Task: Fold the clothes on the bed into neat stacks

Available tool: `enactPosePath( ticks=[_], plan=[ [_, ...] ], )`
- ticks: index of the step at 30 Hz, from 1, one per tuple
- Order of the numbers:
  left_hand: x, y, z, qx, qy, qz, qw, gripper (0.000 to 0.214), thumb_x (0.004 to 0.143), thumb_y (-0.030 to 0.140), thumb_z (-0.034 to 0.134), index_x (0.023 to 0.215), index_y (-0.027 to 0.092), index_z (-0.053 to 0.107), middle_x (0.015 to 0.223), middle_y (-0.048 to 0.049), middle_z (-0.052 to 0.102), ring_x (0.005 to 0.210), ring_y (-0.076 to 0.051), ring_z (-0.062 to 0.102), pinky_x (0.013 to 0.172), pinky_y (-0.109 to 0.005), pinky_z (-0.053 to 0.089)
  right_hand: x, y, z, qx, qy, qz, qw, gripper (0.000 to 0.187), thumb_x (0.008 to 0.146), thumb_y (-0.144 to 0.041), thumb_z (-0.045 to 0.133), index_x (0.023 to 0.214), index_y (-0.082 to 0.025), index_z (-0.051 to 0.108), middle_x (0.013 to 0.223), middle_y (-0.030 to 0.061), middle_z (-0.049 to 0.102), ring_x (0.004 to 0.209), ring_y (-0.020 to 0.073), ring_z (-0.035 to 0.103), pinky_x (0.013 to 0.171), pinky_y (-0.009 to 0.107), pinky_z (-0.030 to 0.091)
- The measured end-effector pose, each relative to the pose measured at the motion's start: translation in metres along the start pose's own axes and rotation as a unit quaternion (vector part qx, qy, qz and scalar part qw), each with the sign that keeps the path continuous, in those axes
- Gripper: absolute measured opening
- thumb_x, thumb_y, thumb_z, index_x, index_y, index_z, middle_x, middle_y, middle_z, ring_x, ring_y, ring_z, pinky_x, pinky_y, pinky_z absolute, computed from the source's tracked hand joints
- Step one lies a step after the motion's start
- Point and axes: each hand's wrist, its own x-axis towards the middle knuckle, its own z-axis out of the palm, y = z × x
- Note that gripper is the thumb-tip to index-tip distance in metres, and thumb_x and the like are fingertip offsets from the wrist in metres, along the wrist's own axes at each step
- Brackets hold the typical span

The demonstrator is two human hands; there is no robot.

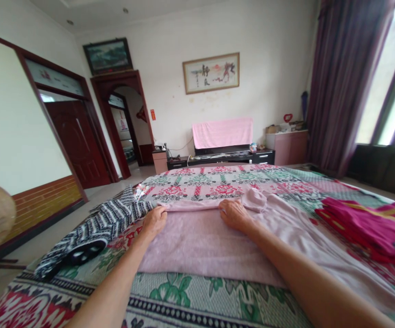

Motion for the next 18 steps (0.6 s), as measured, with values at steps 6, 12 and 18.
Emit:
enactPosePath(
  ticks=[6,12,18],
  plan=[
    [0.004,-0.001,-0.011,-0.159,-0.032,-0.082,0.983,0.031,0.080,0.025,0.048,0.096,0.019,0.073,0.104,-0.0058,0.073,0.103,-0.020,0.065,0.087,-0.028,0.049,-0.001,0.001,0.000,0.006,0.013,-0.005,1.000,0.026,0.085,-0.017,0.043,0.087,-0.015,0.069,0.101,0.0119,0.069,0.096,0.0218,0.063,0.084,0.029,0.040],
    [0.003,-0.005,-0.025,-0.333,0.014,-0.248,0.910,0.035,0.077,0.023,0.049,0.106,0.014,0.067,0.100,-0.0099,0.073,0.078,-0.015,0.071,0.050,-0.017,0.044,0.005,-0.027,0.001,0.080,0.049,-0.075,0.993,0.028,0.078,-0.010,0.047,0.095,-0.017,0.067,0.105,0.0088,0.068,0.098,0.0196,0.062,0.088,0.028,0.042],
    [0.007,-0.026,-0.027,-0.231,0.054,-0.274,0.932,0.035,0.075,0.020,0.051,0.105,0.017,0.067,0.091,-0.0082,0.075,0.074,-0.017,0.070,0.052,-0.020,0.044,0.036,-0.083,0.010,0.125,0.036,-0.156,0.979,0.034,0.075,-0.008,0.048,0.101,-0.017,0.068,0.110,0.0088,0.067,0.101,0.0193,0.061,0.091,0.029,0.044]
  ],
)
